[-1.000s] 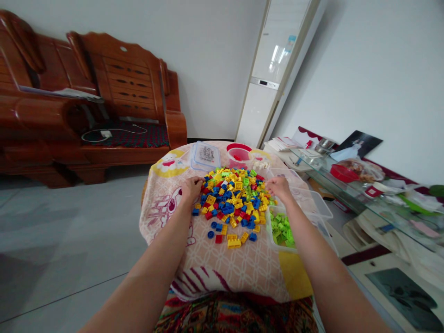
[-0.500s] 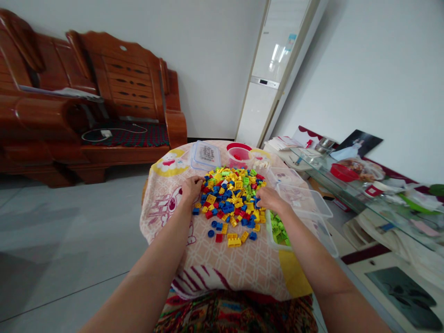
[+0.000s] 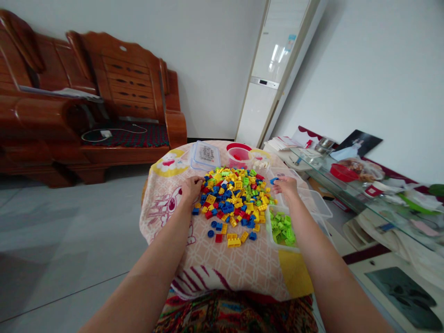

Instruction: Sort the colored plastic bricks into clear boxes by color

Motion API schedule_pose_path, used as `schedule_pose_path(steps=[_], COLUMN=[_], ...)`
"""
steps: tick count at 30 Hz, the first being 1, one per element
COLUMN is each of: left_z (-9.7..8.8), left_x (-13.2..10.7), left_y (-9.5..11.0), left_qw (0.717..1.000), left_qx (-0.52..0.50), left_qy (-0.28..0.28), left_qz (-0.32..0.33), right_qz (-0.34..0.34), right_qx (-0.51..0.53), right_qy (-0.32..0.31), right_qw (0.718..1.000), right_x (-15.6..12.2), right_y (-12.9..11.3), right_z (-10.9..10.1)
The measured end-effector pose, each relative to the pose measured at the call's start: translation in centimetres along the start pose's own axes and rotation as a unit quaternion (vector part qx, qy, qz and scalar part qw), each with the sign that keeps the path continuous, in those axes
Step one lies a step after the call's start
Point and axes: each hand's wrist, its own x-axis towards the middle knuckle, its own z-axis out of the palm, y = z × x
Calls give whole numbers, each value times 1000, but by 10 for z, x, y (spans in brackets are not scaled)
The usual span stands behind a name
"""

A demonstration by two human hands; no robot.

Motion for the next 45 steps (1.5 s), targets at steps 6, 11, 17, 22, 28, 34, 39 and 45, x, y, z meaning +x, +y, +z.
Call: schedule_pose_path(steps=[6, 11, 17, 22, 28, 34, 39, 45], left_z=[1, 1, 0, 1, 1, 2, 2, 2], left_x=[0, 0, 0, 1, 1, 1, 0, 0], left_y=[-1, -2, -2, -3, -2, -4, -4, -3], left_qw=[1000, 1000, 1000, 1000, 1000, 1000, 1000, 1000], left_qx=[-7, -5, -6, -2, 4, 4, -2, -3], left_qy=[-3, -8, -7, -8, -7, -2, -1, -1], left_qz=[0, -3, 4, 4, 4, 9, 15, 7], right_qz=[-24, -77, -300, -375, -331, -148, -69, 15], right_qx=[45, -49, -291, -458, -421, -195, -77, 73], right_qy=[90, -85, -260, -252, -251, -343, -274, -40], right_qw=[995, 992, 871, 766, 806, 907, 956, 996], right_x=[15, -16, -70, -91, -85, -78, -60, -9], right_y=[-5, -9, -30, -37, -34, -26, -15, -9], right_z=[0, 29, 78, 106, 106, 84, 61, 21])
